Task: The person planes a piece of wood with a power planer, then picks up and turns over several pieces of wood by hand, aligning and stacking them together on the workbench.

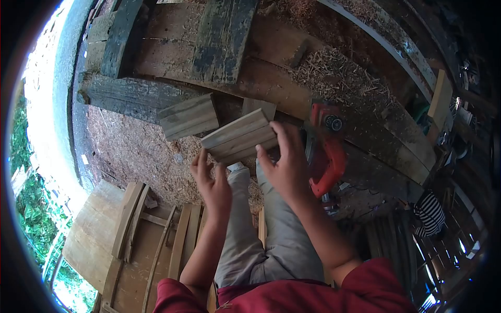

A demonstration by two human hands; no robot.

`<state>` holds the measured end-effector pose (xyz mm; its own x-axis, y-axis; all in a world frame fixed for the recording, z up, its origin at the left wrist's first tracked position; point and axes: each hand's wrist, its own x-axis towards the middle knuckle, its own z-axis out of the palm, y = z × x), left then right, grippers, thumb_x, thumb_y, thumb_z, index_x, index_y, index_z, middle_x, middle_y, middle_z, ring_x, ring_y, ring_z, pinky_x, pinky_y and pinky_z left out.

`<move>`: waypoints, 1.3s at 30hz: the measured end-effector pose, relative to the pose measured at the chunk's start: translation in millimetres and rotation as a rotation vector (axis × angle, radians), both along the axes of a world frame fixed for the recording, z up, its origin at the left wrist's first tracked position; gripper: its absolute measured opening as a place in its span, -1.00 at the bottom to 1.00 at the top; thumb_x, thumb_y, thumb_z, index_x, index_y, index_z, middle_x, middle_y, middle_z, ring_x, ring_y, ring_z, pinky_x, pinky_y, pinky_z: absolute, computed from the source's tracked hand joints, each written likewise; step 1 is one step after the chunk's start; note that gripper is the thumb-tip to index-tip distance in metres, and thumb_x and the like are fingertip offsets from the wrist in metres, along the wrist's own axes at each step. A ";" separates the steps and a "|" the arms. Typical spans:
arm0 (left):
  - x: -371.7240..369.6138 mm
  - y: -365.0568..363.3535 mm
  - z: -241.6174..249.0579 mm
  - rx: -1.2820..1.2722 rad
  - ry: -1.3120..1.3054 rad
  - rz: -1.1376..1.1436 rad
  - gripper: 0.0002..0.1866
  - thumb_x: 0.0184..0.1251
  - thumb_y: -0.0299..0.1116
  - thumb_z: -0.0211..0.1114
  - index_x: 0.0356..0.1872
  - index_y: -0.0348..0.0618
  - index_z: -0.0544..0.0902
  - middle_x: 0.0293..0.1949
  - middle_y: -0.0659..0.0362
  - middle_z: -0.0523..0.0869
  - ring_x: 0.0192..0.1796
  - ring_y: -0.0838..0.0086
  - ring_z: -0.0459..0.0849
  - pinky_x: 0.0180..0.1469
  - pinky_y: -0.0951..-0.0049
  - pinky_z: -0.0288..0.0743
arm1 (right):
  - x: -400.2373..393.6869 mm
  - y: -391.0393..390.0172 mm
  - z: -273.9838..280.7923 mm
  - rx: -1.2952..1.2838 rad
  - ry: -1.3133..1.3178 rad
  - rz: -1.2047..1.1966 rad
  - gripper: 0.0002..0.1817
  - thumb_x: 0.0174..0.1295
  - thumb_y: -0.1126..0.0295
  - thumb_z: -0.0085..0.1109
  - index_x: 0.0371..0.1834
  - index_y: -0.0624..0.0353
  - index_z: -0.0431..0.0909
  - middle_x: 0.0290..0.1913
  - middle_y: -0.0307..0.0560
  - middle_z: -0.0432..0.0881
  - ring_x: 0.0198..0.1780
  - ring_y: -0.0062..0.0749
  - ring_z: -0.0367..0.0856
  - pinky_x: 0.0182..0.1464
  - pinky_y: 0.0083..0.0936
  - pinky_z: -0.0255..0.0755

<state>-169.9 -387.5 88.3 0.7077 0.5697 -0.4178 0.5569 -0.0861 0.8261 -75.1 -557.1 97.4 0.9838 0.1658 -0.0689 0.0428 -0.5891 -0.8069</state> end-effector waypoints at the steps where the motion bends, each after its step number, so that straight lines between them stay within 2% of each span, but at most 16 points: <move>1: 4.4 10.1 6.5 0.011 0.006 0.004 -0.39 0.62 -0.57 0.24 0.65 -0.35 0.43 0.40 -0.03 0.45 0.40 0.27 0.61 0.42 0.29 0.60 | 0.9 6.4 5.2 0.021 0.051 0.014 -0.34 0.38 0.37 0.46 0.49 0.30 0.45 0.20 0.29 0.57 0.23 0.31 0.63 0.26 0.05 0.54; 5: 12.1 52.8 13.3 0.117 -0.030 0.013 -0.44 0.64 -0.60 0.20 0.61 -0.35 0.48 0.35 0.01 0.46 0.34 0.32 0.64 0.37 0.33 0.62 | 5.5 39.8 13.9 0.118 0.232 0.063 -0.42 0.43 0.38 0.38 0.46 0.33 0.46 0.20 0.26 0.57 0.26 0.26 0.61 0.31 0.02 0.52; 6: 17.7 59.4 14.6 0.112 -0.070 0.063 -0.48 0.68 -0.59 0.20 0.60 -0.41 0.50 0.33 0.04 0.58 0.36 0.37 0.63 0.47 0.35 0.48 | 5.0 49.4 12.7 0.116 0.241 0.073 -0.41 0.43 0.38 0.38 0.46 0.34 0.46 0.21 0.25 0.57 0.27 0.26 0.60 0.32 0.02 0.51; 10: 31.4 98.3 20.5 0.248 0.007 -0.023 -0.51 0.72 -0.57 0.18 0.58 -0.42 0.52 0.28 0.09 0.55 0.34 0.41 0.63 0.44 0.41 0.47 | 5.4 80.7 5.1 0.083 0.273 0.108 -0.37 0.45 0.35 0.38 0.51 0.37 0.43 0.24 0.28 0.55 0.31 0.26 0.56 0.37 0.01 0.50; 13: 32.3 119.6 8.9 0.202 -0.019 0.000 -0.49 0.65 -0.57 0.23 0.56 -0.34 0.57 0.21 0.01 0.56 0.28 0.28 0.62 0.39 0.30 0.50 | 6.7 103.5 -2.7 0.065 0.247 0.099 -0.34 0.46 0.34 0.39 0.55 0.37 0.41 0.26 0.30 0.54 0.31 0.27 0.56 0.37 0.01 0.50; 14: 32.1 127.7 6.2 0.229 0.001 -0.054 -0.48 0.64 -0.56 0.25 0.56 -0.31 0.57 0.20 -0.01 0.57 0.26 0.26 0.61 0.38 0.28 0.50 | 9.1 109.8 -5.5 0.050 0.221 0.087 -0.33 0.46 0.34 0.40 0.56 0.37 0.41 0.27 0.31 0.54 0.32 0.27 0.56 0.37 0.01 0.50; 17: 39.0 142.8 5.6 0.278 0.062 -0.161 -0.46 0.68 -0.62 0.20 0.61 -0.35 0.52 0.27 0.05 0.55 0.32 0.37 0.65 0.41 0.37 0.53 | 13.6 125.2 -9.4 -0.022 0.189 0.078 -0.32 0.45 0.35 0.40 0.57 0.38 0.40 0.28 0.31 0.54 0.31 0.26 0.58 0.36 0.00 0.51; 18: 39.8 148.0 4.1 0.294 0.064 -0.184 -0.45 0.66 -0.61 0.20 0.61 -0.32 0.52 0.27 0.01 0.55 0.31 0.33 0.67 0.39 0.33 0.56 | 12.5 129.3 -11.5 0.015 0.228 0.051 -0.33 0.46 0.36 0.40 0.56 0.38 0.41 0.28 0.29 0.55 0.29 0.23 0.61 0.34 -0.02 0.53; 22: 50.1 164.2 9.8 0.225 0.059 -0.244 -0.44 0.63 -0.60 0.25 0.61 -0.29 0.52 0.25 -0.04 0.56 0.29 0.24 0.69 0.33 0.25 0.66 | 18.7 137.5 -12.4 0.018 0.303 0.025 -0.40 0.50 0.35 0.39 0.52 0.36 0.46 0.24 0.23 0.58 0.26 0.13 0.65 0.32 -0.06 0.54; 26: 55.2 171.8 0.7 0.180 0.051 -0.303 -0.39 0.58 -0.63 0.30 0.62 -0.28 0.49 0.27 -0.06 0.55 0.29 0.20 0.69 0.31 0.25 0.70 | 19.1 140.3 -13.5 -0.044 0.277 -0.007 -0.42 0.50 0.37 0.39 0.51 0.35 0.47 0.17 0.18 0.59 0.19 0.02 0.64 0.28 -0.12 0.54; 32: 65.1 178.9 2.0 0.197 0.078 -0.360 -0.37 0.54 -0.61 0.34 0.62 -0.30 0.48 0.33 -0.09 0.54 0.32 0.16 0.67 0.30 0.23 0.70 | 15.8 147.2 -12.1 -0.064 0.299 -0.032 -0.43 0.50 0.38 0.38 0.51 0.33 0.48 0.13 0.16 0.59 0.15 -0.02 0.63 0.25 -0.13 0.54; 39: 70.2 187.6 1.6 0.100 0.108 -0.371 -0.40 0.57 -0.59 0.32 0.59 -0.35 0.48 0.35 -0.11 0.54 0.36 0.14 0.66 0.32 0.21 0.70 | 13.8 149.9 -15.0 -0.045 0.341 -0.067 -0.44 0.52 0.39 0.36 0.51 0.33 0.47 0.18 0.18 0.59 0.21 0.03 0.64 0.29 -0.13 0.54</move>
<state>-99.7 -199.9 89.9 0.8283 0.3248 -0.4565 0.5559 -0.3749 0.7419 -61.2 -407.2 82.3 0.9114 0.0913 -0.4012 -0.2647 -0.6165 -0.7415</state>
